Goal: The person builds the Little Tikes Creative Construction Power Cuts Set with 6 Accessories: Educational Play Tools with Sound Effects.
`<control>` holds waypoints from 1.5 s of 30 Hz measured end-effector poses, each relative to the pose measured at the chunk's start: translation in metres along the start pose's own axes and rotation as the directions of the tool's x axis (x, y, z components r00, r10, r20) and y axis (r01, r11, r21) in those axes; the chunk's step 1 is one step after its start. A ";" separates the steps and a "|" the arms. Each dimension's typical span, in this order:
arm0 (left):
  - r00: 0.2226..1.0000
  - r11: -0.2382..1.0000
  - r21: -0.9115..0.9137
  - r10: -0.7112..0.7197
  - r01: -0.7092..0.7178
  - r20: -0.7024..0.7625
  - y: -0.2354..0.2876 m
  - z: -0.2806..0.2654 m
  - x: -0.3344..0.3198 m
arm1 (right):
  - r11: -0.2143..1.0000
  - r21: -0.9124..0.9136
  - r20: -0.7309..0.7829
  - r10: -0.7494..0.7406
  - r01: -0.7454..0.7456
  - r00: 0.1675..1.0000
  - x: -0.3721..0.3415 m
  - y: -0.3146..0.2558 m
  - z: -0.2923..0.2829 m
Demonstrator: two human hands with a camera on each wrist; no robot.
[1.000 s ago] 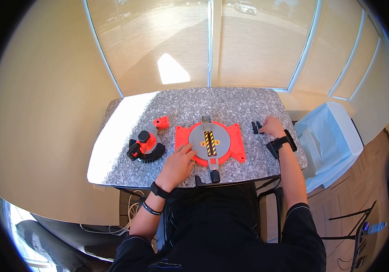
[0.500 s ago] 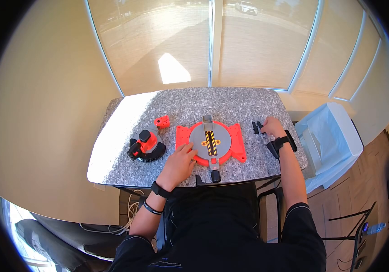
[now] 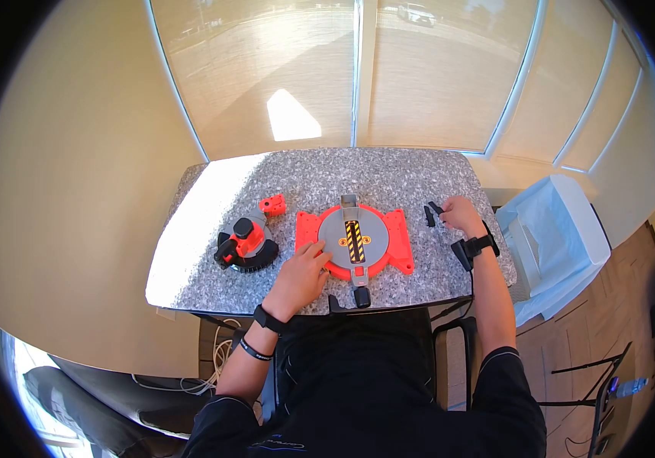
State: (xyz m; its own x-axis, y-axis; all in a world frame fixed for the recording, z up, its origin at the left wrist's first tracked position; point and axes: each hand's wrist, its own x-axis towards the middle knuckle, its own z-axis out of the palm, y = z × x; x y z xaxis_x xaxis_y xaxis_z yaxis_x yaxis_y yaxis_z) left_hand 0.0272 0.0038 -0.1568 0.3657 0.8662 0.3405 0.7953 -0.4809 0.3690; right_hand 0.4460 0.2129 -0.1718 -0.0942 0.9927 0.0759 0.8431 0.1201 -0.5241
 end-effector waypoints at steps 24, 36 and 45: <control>1.000 1.000 -0.012 -0.021 0.021 0.012 0.001 -0.001 0.000 | 0.916 0.123 0.041 -0.389 0.382 0.920 -0.058 -0.122 -0.001; 1.000 1.000 -0.014 -0.014 0.014 0.003 0.001 -0.001 0.000 | 0.897 0.142 0.073 -0.431 0.418 0.900 -0.057 -0.133 0.017; 1.000 1.000 -0.016 -0.007 0.007 -0.007 0.000 0.001 -0.001 | 0.888 0.132 0.066 -0.452 0.441 0.890 -0.057 -0.136 0.020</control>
State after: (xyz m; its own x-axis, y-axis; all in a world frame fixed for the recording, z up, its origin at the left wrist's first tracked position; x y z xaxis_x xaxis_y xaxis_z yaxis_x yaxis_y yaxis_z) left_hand 0.0267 0.0034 -0.1578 0.3562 0.8687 0.3442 0.7901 -0.4767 0.3854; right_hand 0.3261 0.1398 -0.1212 -0.4996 0.8299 0.2484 0.6373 0.5463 -0.5435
